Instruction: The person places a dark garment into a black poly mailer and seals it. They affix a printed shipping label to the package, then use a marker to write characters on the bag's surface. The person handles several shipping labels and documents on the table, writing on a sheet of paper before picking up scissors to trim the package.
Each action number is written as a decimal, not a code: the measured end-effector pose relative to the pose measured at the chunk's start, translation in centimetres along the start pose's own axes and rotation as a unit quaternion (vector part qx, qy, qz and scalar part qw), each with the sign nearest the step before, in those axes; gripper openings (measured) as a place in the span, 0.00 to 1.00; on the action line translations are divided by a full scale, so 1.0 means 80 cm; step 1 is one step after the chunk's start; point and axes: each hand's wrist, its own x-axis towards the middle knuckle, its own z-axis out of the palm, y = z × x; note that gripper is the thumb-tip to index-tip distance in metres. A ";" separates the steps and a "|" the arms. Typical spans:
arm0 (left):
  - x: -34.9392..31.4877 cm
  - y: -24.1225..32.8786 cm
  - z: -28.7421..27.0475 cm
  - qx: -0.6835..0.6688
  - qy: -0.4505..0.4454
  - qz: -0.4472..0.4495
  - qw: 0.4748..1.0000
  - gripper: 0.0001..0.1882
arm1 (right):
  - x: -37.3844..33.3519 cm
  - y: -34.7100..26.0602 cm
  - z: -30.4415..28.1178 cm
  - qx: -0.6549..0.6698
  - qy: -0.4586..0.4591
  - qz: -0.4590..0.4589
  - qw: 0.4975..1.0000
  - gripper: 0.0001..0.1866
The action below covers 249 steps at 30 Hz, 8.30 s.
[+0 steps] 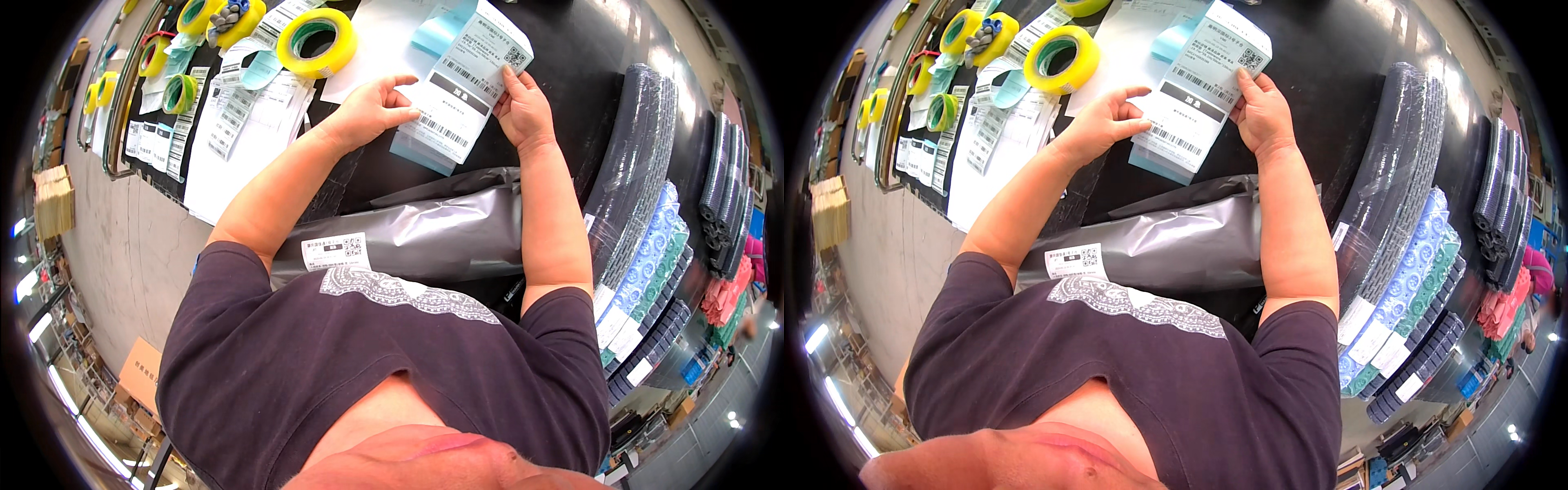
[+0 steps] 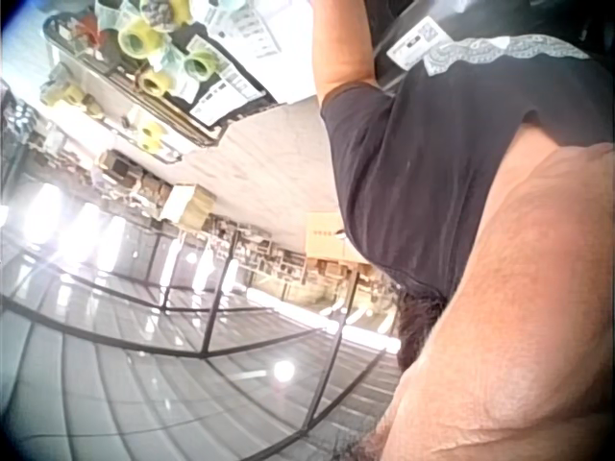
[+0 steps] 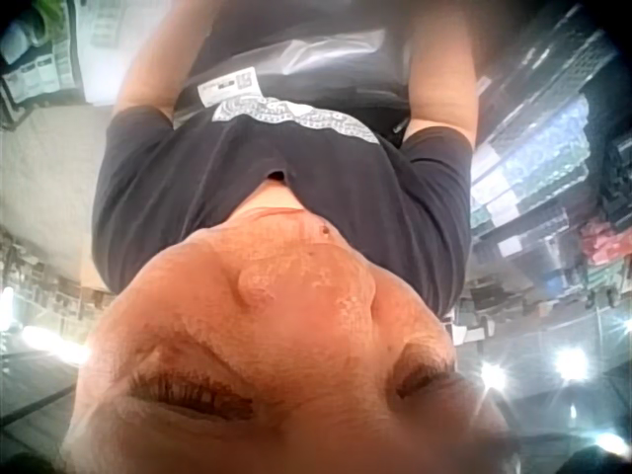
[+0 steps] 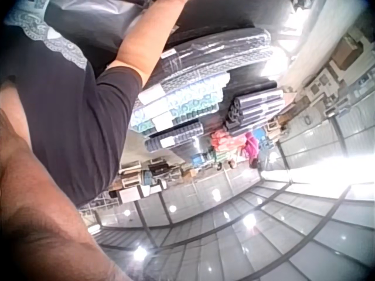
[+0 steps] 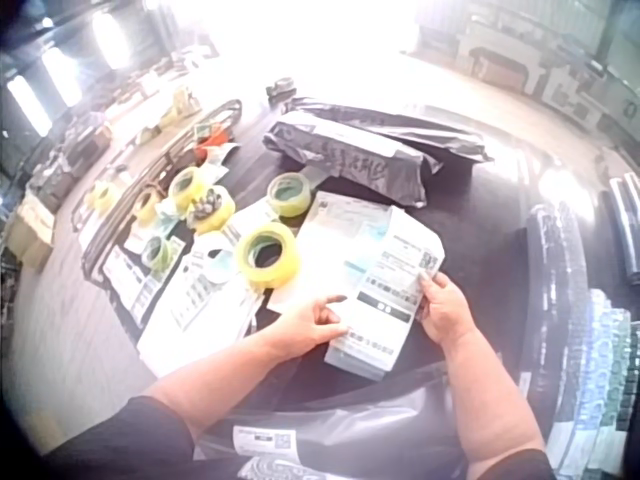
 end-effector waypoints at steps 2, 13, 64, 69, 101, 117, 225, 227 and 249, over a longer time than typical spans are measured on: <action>0.002 -0.002 0.000 -0.002 0.002 0.002 1.000 0.34 | 0.000 0.000 -0.001 0.000 -0.005 0.005 1.000 0.15; 0.005 0.002 0.015 0.020 0.087 0.058 0.994 0.32 | -0.045 -0.020 0.032 -0.212 -0.016 -0.130 0.968 0.38; 0.034 0.062 0.030 0.600 0.134 0.356 0.704 0.08 | -0.022 -0.006 0.016 -0.105 -0.110 0.006 0.988 0.39; 0.025 0.067 0.033 0.587 0.140 0.403 0.688 0.05 | -0.011 -0.007 0.015 -0.120 -0.050 0.035 0.991 0.35; -0.221 0.191 0.010 0.153 0.060 0.057 0.985 0.09 | -0.067 -0.074 0.032 -0.786 0.014 -0.209 0.582 0.30; -0.187 0.051 0.068 0.260 -0.075 -0.015 0.962 0.15 | -0.334 0.090 0.038 -0.332 -0.062 0.001 0.941 0.28; -0.314 -0.006 0.012 0.366 -0.007 0.392 0.844 0.28 | -0.444 0.150 0.089 -0.037 0.001 -0.170 0.985 0.07; -0.322 0.007 0.025 0.315 -0.113 0.300 0.893 0.25 | -0.437 0.153 0.128 -0.044 -0.032 -0.213 0.976 0.09; -0.325 0.016 0.026 0.301 -0.177 0.141 0.927 0.10 | -0.445 0.154 0.154 -0.069 -0.029 -0.233 0.969 0.15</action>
